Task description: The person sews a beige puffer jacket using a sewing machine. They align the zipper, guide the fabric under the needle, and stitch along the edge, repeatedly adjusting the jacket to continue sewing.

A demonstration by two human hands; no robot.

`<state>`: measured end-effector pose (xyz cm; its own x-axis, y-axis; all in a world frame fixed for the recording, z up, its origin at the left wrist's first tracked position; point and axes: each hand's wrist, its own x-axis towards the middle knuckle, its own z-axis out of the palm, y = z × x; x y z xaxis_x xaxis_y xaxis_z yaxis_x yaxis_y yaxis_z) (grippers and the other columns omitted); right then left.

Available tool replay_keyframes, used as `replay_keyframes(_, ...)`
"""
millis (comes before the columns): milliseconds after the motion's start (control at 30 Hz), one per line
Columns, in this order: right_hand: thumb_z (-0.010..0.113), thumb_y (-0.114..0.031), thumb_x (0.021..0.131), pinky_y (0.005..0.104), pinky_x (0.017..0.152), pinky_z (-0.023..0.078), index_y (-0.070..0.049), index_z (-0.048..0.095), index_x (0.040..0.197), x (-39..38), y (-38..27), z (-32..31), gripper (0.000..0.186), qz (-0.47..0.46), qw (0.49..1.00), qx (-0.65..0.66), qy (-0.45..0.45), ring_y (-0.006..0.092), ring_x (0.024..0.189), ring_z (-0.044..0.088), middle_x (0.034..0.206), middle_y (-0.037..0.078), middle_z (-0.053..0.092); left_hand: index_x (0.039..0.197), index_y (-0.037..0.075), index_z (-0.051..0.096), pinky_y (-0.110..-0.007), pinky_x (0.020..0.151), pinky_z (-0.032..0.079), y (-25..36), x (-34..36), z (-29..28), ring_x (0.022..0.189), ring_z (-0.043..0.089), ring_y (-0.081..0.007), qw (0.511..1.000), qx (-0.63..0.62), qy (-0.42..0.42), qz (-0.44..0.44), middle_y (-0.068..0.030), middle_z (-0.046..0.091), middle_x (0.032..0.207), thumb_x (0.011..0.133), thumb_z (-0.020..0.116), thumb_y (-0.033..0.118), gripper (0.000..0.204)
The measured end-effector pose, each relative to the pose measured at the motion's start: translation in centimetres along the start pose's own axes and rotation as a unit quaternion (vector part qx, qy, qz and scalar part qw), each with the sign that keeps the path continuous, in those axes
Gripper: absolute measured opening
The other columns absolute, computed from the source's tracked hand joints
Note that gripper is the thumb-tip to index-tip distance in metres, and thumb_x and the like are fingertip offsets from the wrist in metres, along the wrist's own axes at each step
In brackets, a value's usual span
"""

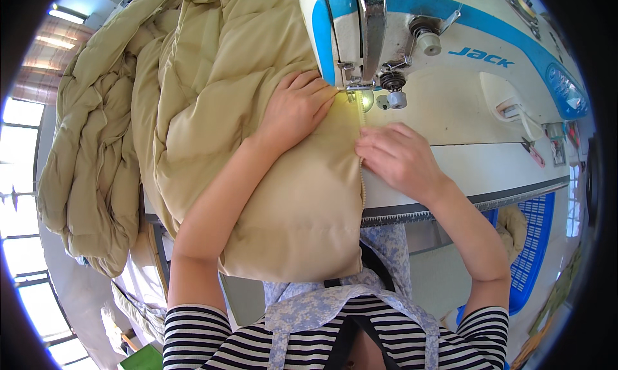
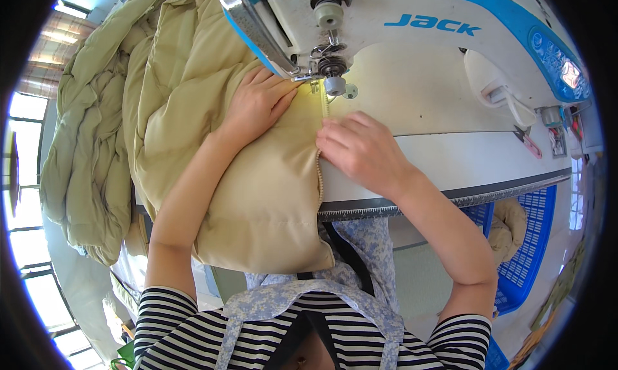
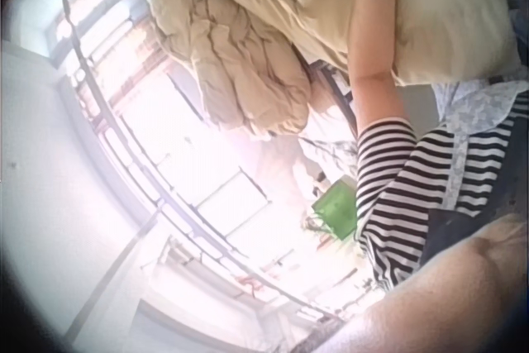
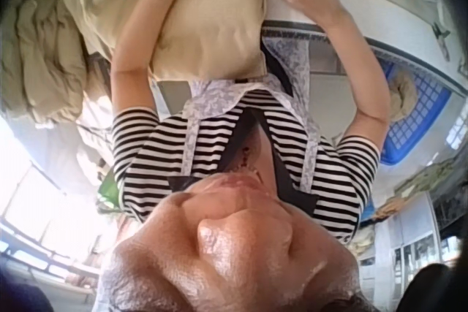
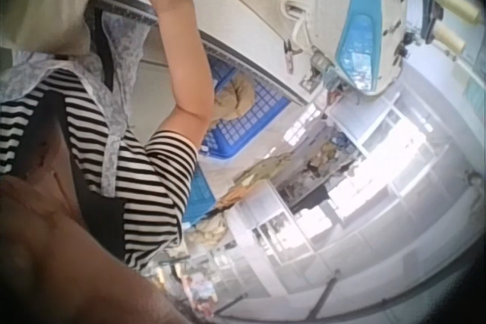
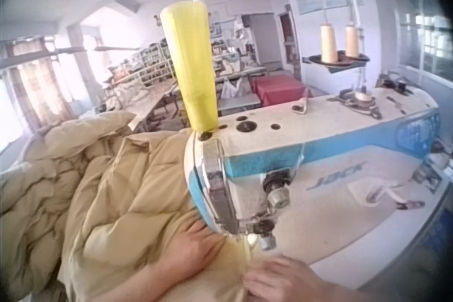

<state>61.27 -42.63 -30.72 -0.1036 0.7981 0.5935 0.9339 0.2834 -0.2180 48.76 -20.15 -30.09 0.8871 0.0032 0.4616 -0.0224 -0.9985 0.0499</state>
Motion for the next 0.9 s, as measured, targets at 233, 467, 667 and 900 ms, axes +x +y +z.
replay_keyframes(233, 0.069, -0.008, 0.076, 0.0376, 0.088, 0.056, -0.003, 0.069, 0.09, -2.2, -2.0, -1.0, 0.014, -0.06, 0.998, 0.029, -0.002, 0.0248, 0.095, 0.067, 0.097, 0.007, 0.067, 0.132, -0.002, 0.06, -0.05, 0.117, 0.039, 11.2, -3.3, -5.2, 0.139, 0.05, -0.0373, 0.981, -0.161, -0.066, -0.088, -0.0188, 0.055, 0.145, 0.087, 0.072, 0.015, 0.049)
replay_keyframes(467, 0.079, -0.006, 0.078, 0.0355, 0.078, 0.056, -0.007, 0.063, 0.097, -2.2, -2.0, -1.3, 0.025, 0.016, 0.996, 0.079, 0.023, 0.0244, 0.09, 0.065, 0.099, 0.006, 0.064, 0.136, -0.002, 0.054, -0.051, 0.119, 0.036, 14.6, -6.2, -4.2, 0.141, 0.046, -0.0371, 0.976, -0.114, -0.071, -0.17, -0.0204, 0.05, 0.145, 0.075, 0.083, 0.025, 0.072)
replay_keyframes(667, 0.074, -0.008, 0.08, 0.0352, 0.081, 0.054, -0.005, 0.063, 0.099, -1.5, -1.7, -0.8, 0.022, 0.006, 0.999, 0.035, -0.004, 0.0237, 0.094, 0.062, 0.102, 0.006, 0.061, 0.134, -0.001, 0.055, -0.05, 0.12, 0.037, 15.0, -6.4, -4.6, 0.138, 0.048, -0.036, 0.974, -0.122, -0.048, -0.185, -0.0176, 0.053, 0.138, 0.074, 0.082, 0.019, 0.069)
replay_keyframes(900, 0.068, -0.01, 0.079, 0.0372, 0.085, 0.054, -0.004, 0.063, 0.097, -0.7, -2.4, 0.2, 0.02, -0.074, 0.995, 0.047, 0.037, 0.0252, 0.098, 0.063, 0.103, 0.006, 0.062, 0.135, -0.001, 0.054, -0.05, 0.12, 0.036, 15.3, -6.9, -4.7, 0.14, 0.047, -0.0355, 0.973, -0.119, -0.03, -0.197, -0.0167, 0.054, 0.139, 0.074, 0.081, 0.016, 0.069)
